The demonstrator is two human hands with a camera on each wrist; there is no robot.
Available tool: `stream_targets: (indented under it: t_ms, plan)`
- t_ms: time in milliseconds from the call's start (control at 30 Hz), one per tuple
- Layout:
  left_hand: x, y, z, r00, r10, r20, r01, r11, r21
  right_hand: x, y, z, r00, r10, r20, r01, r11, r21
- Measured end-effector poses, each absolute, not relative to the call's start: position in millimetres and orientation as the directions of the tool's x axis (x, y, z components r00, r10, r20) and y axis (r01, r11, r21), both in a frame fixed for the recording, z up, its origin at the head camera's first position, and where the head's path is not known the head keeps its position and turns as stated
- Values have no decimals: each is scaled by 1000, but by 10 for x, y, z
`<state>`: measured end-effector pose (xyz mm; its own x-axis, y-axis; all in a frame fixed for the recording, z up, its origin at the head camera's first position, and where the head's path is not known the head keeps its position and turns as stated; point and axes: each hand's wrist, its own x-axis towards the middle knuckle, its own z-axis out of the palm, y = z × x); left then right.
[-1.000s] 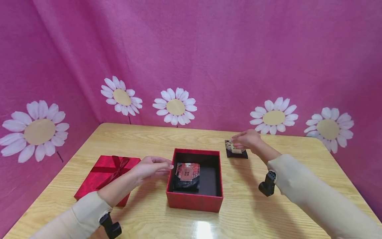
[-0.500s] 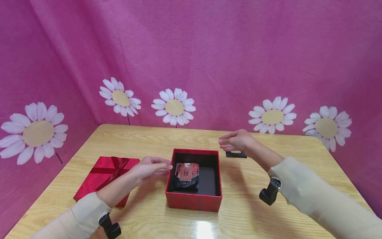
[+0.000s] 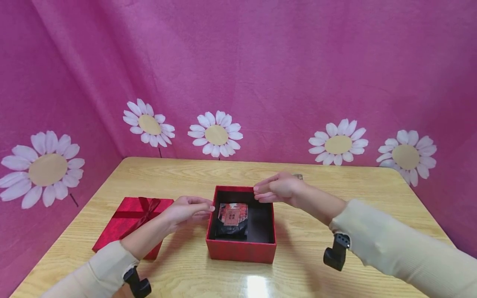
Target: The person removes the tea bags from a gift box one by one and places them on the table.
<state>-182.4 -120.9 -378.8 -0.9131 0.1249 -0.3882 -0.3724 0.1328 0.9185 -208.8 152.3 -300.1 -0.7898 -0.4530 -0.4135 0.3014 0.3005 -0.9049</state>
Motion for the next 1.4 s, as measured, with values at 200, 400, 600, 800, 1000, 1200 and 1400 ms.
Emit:
stream_targets:
  t_ms: [200,400,600,800,1000,1200,1400]
  plan:
    - [-1833,-1215,-3804,-910,131,-393,-379,121,918,-2007,1356,-3056,-780,-413,-470,355,326,-876]
    - [-1825,-1223,-3801,-912,126,-389,-374,127,918,-1943,1175,-3135,-787,-355,-505,359,402,-842]
    - [-1823,-1220,-3804,-909,112,-401,-386,135,913,-1895,1015,-3270,-791,-272,-548,399,451,-799]
    - [-1797,-1210,-3804,-910,117,-398,-384,122,915,-1862,936,-3372,-790,-215,-574,445,444,-778]
    - [-1801,-1210,-3814,-910,125,-394,-383,109,917,-1816,890,-3399,-788,-238,-567,424,459,-781]
    - [-1810,-1214,-3799,-911,128,-391,-378,111,919,-1795,872,-3415,-804,-223,-552,403,478,-780]
    - [-1817,-1214,-3780,-912,119,-392,-378,119,918,-1807,866,-3427,-807,-212,-552,414,463,-783]
